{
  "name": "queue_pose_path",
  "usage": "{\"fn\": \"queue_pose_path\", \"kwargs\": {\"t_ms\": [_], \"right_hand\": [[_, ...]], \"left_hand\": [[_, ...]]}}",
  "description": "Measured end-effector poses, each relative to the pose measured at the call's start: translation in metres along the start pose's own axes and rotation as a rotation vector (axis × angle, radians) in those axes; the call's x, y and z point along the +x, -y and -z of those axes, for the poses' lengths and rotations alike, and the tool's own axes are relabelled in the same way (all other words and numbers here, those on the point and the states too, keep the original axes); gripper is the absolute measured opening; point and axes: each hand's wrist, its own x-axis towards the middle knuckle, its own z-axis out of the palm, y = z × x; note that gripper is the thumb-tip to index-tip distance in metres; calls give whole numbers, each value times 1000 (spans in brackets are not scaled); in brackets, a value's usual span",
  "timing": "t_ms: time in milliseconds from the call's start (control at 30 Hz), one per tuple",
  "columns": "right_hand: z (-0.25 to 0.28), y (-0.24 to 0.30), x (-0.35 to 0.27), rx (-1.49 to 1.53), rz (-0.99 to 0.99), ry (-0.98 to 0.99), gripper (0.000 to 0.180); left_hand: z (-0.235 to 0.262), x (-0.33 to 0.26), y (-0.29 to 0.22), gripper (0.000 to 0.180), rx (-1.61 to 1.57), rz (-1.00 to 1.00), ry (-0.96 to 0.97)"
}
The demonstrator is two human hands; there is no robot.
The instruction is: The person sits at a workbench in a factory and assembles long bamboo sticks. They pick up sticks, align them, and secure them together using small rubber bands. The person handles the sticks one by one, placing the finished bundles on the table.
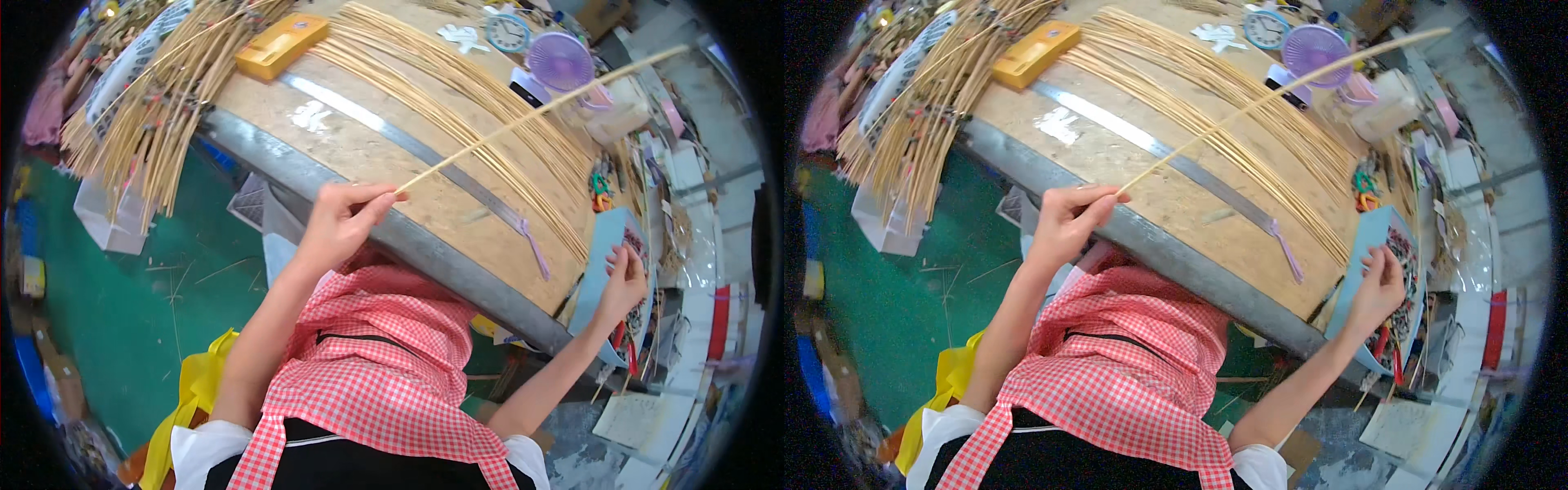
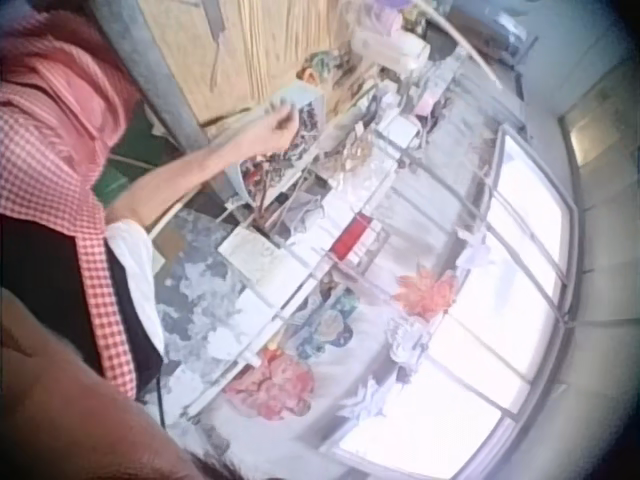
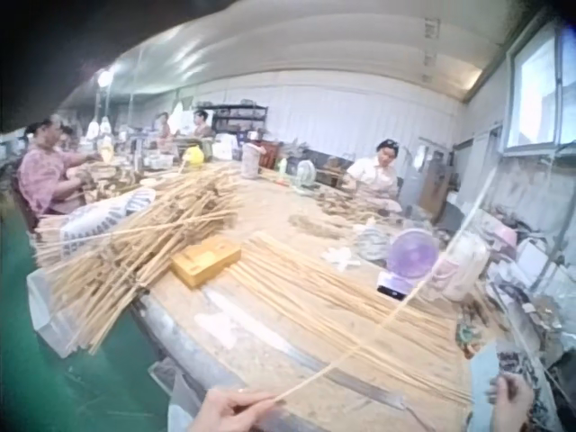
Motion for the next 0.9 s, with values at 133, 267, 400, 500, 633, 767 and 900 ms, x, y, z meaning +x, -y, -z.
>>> {"fn": "queue_pose_path", "kwargs": {"t_ms": [133, 267, 400, 500, 633, 767, 900], "right_hand": [[74, -92, 20, -803, 52, 42, 22], [71, -96, 32, -726, -16, 418, 25], [73, -91, 23, -751, -96, 377, 21], [78, -101, 23, -832, -173, 361, 28], [74, -98, 26, -876, -172, 331, 29], [77, -125, 29, -661, -36, 384, 19], [72, -119, 23, -765, -17, 138, 15]], "left_hand": [[-11, -10, -5, 16, 10, 80, -6], [-6, -26, -2, 17, -89, 171, -55], [-10, -34, 9, 17, -145, 161, -19], [-9, -39, 10, 17, -174, 201, -29], [-7, -43, 11, 17, -161, 188, -66], [-3, -48, 15, 19, -161, 163, -52], [-4, -51, 15, 20, -174, 171, -70]]}}
